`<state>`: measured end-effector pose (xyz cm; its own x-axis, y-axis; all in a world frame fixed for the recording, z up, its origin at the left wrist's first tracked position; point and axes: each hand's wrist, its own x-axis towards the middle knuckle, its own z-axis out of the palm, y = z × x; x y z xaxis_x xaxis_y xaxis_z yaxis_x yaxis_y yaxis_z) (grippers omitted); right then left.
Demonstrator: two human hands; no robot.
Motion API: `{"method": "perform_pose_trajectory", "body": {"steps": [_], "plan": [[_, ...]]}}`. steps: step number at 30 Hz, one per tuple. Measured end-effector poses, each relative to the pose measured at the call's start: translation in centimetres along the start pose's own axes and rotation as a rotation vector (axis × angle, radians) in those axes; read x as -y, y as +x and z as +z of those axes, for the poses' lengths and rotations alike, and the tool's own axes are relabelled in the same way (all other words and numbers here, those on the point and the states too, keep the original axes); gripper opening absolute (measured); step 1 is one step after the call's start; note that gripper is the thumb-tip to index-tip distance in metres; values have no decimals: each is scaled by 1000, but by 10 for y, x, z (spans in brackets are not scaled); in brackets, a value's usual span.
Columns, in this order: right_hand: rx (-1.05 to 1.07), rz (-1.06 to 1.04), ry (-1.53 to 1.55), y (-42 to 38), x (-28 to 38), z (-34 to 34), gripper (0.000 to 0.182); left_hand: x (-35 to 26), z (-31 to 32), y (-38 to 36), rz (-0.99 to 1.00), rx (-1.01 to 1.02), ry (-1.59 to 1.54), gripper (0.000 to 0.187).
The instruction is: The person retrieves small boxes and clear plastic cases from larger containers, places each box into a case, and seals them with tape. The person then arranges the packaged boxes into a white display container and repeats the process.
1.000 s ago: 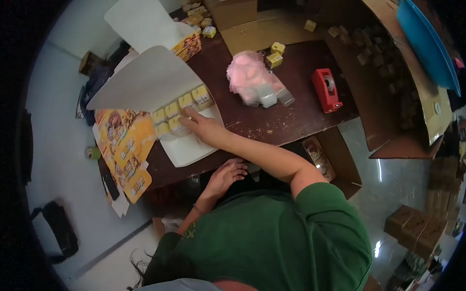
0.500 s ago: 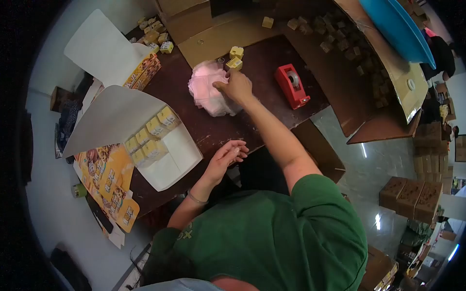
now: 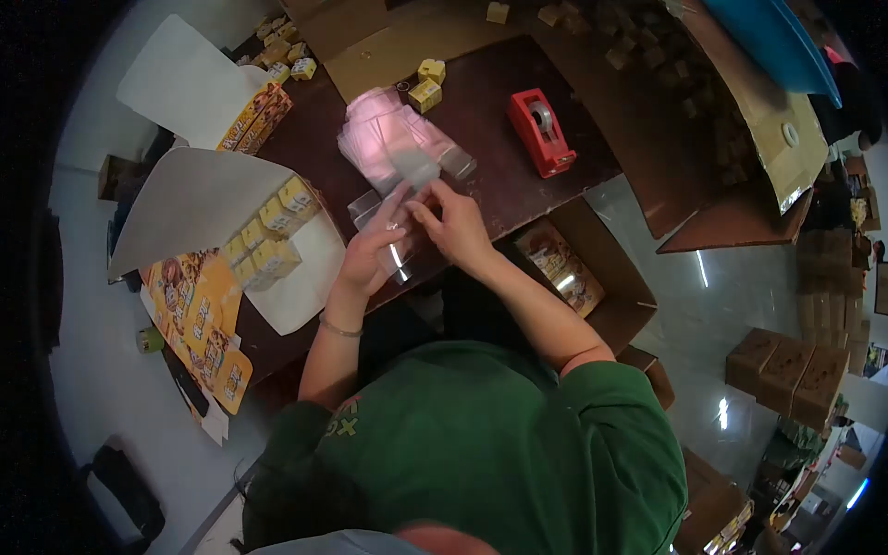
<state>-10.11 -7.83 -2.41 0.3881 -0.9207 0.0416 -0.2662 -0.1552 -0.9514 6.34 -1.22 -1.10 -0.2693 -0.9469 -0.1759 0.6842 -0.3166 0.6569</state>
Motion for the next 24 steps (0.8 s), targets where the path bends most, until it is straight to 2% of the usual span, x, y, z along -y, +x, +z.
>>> {"method": "perform_pose_trajectory", "body": {"steps": [1, 2, 4, 5, 7, 8, 9, 10, 11, 14, 15, 17, 18, 20, 22, 24], "plan": [[-130, -163, -289, -9, 5, -2, 30, 3, 2, 0, -20, 48, 6, 81], [-384, -429, -491, -11, 9, -11, 42, 7, 4, 2, -39, 98, 13, 82], [-248, -575, -617, -21, 26, -36, 47, 21, 4, 4, -73, 216, 22, 83], [-148, -702, -670, -22, 26, -40, 39, 26, 2, 1, -132, 236, 20, 81], [78, -570, -461, -28, 17, -53, 26, 21, 22, -9, -268, 206, 58, 70], [100, -441, -311, -32, 16, -62, 13, 31, 18, -8, -276, 277, -47, 68], [278, -146, 89, -36, 10, -69, 11, 43, 11, -7, -280, 342, -155, 66], [443, 155, 492, -38, 2, -75, 9, 51, 7, -9, -327, 319, -178, 67], [506, 187, 645, -40, -12, -75, 11, 58, 4, -12, -335, 291, -164, 68], [82, -143, 155, -58, -24, -60, 18, 76, -1, -20, -322, 179, -125, 67], [-56, -451, -301, -63, -17, -64, 23, 83, -1, -27, -305, 124, -119, 64], [36, -422, -327, -95, -7, -48, 24, 95, 3, -42, -254, 45, -83, 58], [105, -298, -144, -110, -5, -37, 20, 100, 7, -51, -264, 44, -86, 58], [182, -210, -64, -122, -8, -40, 16, 120, 3, -66, -233, 91, -40, 62], [284, -175, -4, -125, -8, -41, 13, 112, 17, -71, -282, 20, -163, 65], [360, -175, 58, -130, -11, -35, 12, 106, 22, -73, -341, -80, -206, 59]]}}
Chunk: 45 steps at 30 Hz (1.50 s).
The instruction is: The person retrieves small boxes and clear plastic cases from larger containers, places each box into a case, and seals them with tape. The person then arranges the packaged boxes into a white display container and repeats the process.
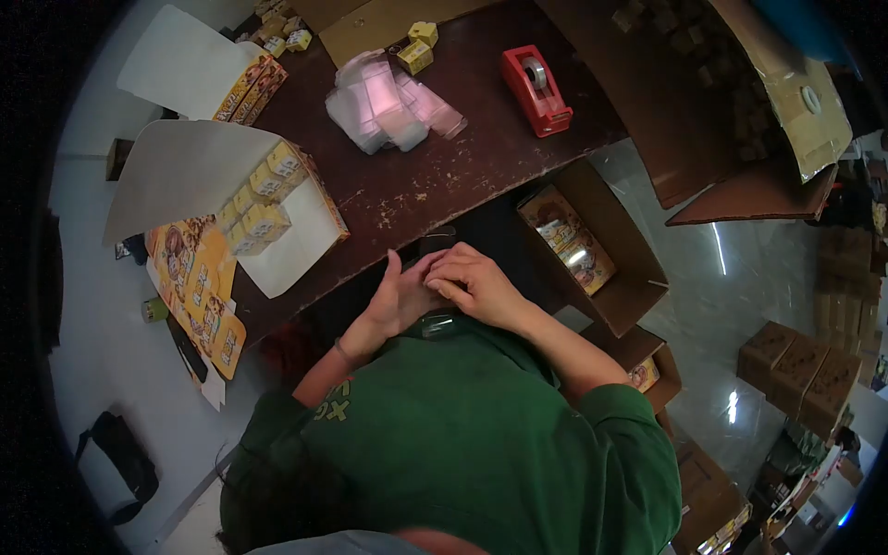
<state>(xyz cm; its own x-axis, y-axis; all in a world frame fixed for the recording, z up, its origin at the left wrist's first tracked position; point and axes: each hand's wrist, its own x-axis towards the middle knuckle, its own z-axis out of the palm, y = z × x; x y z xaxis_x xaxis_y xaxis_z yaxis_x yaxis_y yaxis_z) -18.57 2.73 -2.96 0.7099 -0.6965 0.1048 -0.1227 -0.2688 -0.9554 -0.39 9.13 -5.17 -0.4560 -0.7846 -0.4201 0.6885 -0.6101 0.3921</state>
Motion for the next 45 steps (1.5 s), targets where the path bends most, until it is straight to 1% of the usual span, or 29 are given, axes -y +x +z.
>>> {"method": "perform_pose_trajectory", "body": {"steps": [1, 3, 4, 5, 7, 8, 10, 11, 13, 14, 16, 17, 18, 20, 21, 24, 27, 30, 31, 34, 35, 37, 38, 39, 41, 42, 44, 45], "plan": [[-40, -34, -39, 0, 3, 5, 13, -2, 3, -2, -23, -49, -30, 55], [-272, 25, 20, -1, 7, 7, 14, -1, -9, 0, -6, -79, 53, 48], [-384, 55, 52, 1, 9, 7, 15, -2, -12, -4, -43, -123, -4, 42], [-468, 191, 62, 10, 10, 7, 18, -2, -13, -3, -34, -117, 29, 40], [-248, 135, 138, 23, -13, 15, 25, 1, -11, -1, -45, -108, 94, 36], [-51, 246, 223, 21, -14, 18, 33, 4, -4, 0, -19, -178, 78, 30], [-52, 111, 58, 20, 6, 27, 31, 5, -8, 0, 15, -308, 53, 26], [-11, 70, -42, 16, 11, 28, 32, 9, -13, -6, 96, -243, 58, 26], [-51, 50, -116, 8, 12, 34, 33, -1, 13, -14, 122, -270, 100, 28], [-68, 44, -151, 3, 12, 37, 34, 12, -13, -14, 123, -229, 73, 31], [-83, 64, -165, 2, 9, 35, 35, 18, -20, -13, 121, -98, -46, 33], [-89, 71, -154, 4, 9, 31, 34, 20, -28, -10, 121, -33, -52, 47], [-94, 89, -156, 4, 11, 27, 32, 21, -27, -14, 135, 35, 8, 54], [-36, 147, -113, 3, 6, 22, 30, 19, -24, -23, 156, 177, 135, 70], [-10, 173, -95, 4, 3, 19, 29, 16, -30, -21, 142, 239, 295, 90], [1, 46, -56, 7, 1, 12, 28, 17, -31, -11, 248, 107, 390, 87], [-18, -40, -219, 7, 7, 4, 28, 9, -18, -6, 263, 35, 381, 86], [-23, -91, -178, 12, 8, -6, 29, -3, -6, 2, 295, -5, 460, 87], [5, -83, -202, 16, 12, -15, 30, -3, -4, 7, 258, -7, 393, 92], [-241, -13, -2, 22, 10, -10, 41, -13, 3, 20, 342, -1, 392, 98], [-358, 30, 20, 23, 12, -7, 57, -17, 5, 24, 353, 9, 388, 99], [-262, 217, 365, 24, 3, -7, 64, -26, 5, 31, 379, 35, 381, 101], [-273, 252, 473, 26, -6, -4, 66, -30, 5, 37, 394, 59, 380, 103], [-294, 256, 422, 31, 9, -15, 73, -29, -3, 44, 425, 55, 467, 91], [-445, 86, -214, 38, 19, -37, 83, -45, 21, 42, 616, -214, 1070, 75], [-486, -127, -466, 46, 22, -46, 85, -46, 12, 46, 614, -209, 953, 62], [-367, -298, -596, 56, 16, -38, 74, -54, 18, 53, 552, -157, 771, 58], [-349, -395, -739, 60, 12, -29, 68, -55, 11, 60, 528, -144, 707, 53]]}}
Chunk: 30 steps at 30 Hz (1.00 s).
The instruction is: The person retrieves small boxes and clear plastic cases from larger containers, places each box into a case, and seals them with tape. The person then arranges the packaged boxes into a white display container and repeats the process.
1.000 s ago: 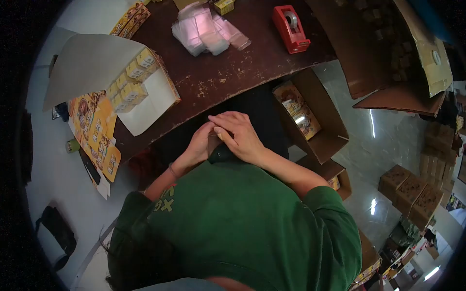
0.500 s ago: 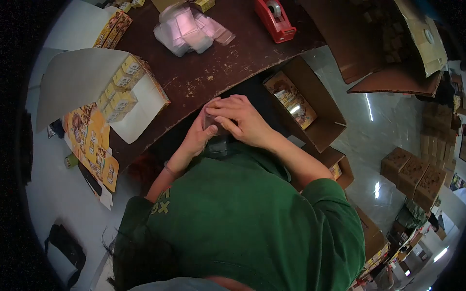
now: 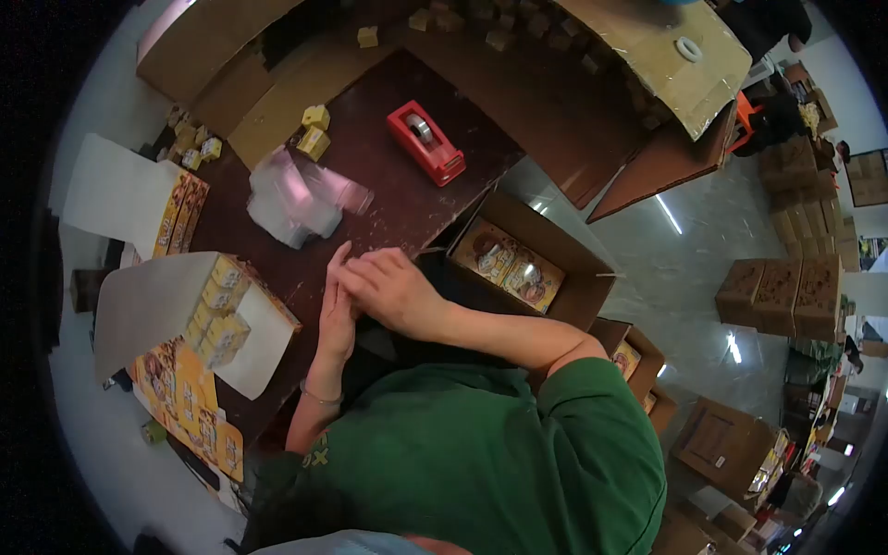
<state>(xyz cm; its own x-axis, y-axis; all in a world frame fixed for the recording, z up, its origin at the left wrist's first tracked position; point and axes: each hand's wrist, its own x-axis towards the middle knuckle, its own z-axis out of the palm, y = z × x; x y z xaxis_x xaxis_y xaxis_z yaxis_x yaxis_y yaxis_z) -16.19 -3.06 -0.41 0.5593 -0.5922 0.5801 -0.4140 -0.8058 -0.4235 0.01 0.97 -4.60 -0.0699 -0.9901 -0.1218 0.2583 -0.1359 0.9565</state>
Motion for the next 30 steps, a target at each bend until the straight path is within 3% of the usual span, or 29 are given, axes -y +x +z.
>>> {"method": "perform_pose_trajectory", "body": {"steps": [3, 5, 6, 9, 12, 14, 18, 21, 23, 26, 28, 29, 30], "plan": [[102, -35, 158, 17, -16, -3, 53, 22, -8, 16, -37, -61, -177, 40], [95, -53, 313, 47, -51, -34, 42, -1, 1, 21, -180, -132, -399, 37], [7, 85, 346, 63, -84, -44, 31, 9, -10, 22, -223, -122, -443, 39], [-325, 382, -5, 95, -265, -37, 31, 13, -22, 25, -267, -48, -532, 44], [-151, 592, -42, 107, -400, -36, 45, 17, -27, 33, -324, -7, -555, 37], [-170, 460, -133, 140, -450, -36, 53, 14, -22, 37, -387, -87, -540, 42], [9, 284, -338, 189, -496, -37, 70, 16, -21, 34, -463, -96, -497, 48], [81, 359, -442, 200, -541, -18, 67, 19, -21, 34, -474, -139, -512, 47], [102, 518, -336, 203, -507, -31, 63, 25, -22, 32, -433, -154, -498, 46], [103, 721, -178, 197, -513, -22, 62, 25, -25, 32, -448, -109, -499, 43], [162, 645, -394, 177, -539, -15, 62, 25, -24, 33, -442, -110, -483, 42], [229, 488, -651, 167, -550, -13, 63, 25, -23, 33, -434, -112, -477, 42], [252, 478, -604, 161, -546, -16, 63, 27, -25, 33, -420, -95, -482, 42]]}}
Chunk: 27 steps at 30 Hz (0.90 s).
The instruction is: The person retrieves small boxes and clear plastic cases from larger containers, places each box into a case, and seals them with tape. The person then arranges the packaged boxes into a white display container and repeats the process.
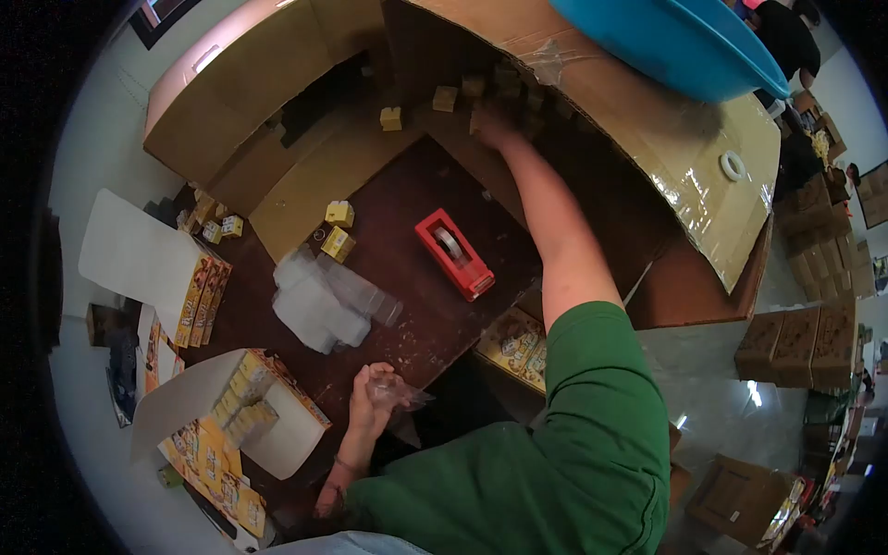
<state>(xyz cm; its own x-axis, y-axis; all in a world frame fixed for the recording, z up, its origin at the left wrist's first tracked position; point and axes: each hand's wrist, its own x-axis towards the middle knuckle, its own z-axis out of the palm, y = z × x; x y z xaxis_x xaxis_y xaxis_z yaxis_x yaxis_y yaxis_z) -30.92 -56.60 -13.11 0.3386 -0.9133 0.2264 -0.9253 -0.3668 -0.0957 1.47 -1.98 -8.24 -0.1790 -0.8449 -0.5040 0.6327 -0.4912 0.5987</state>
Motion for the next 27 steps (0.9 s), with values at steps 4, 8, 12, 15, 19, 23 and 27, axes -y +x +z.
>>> {"method": "perform_pose_trajectory", "body": {"steps": [4, 8, 12, 15, 19, 23, 27], "plan": [[92, 111, 735, -49, 35, -63, 64, 5, -2, -3, 76, 27, -4, 45], [-74, 0, 1050, -186, 148, -182, 63, 0, 3, -4, 266, 62, -43, 48], [-57, -108, 1340, -283, 212, -219, 58, -35, 31, -8, 364, 27, -73, 47], [176, 93, 1547, -344, 246, -230, 64, -46, 38, -5, 466, 49, -154, 45], [427, 77, 1750, -382, 292, -230, 62, -45, 37, -13, 557, 98, -163, 44], [202, 34, 1491, -368, 319, -231, 55, -38, 21, -29, 604, 95, -149, 42], [73, -186, 1304, -369, 339, -228, 60, -52, -2, -49, 645, 79, -76, 41]]}}
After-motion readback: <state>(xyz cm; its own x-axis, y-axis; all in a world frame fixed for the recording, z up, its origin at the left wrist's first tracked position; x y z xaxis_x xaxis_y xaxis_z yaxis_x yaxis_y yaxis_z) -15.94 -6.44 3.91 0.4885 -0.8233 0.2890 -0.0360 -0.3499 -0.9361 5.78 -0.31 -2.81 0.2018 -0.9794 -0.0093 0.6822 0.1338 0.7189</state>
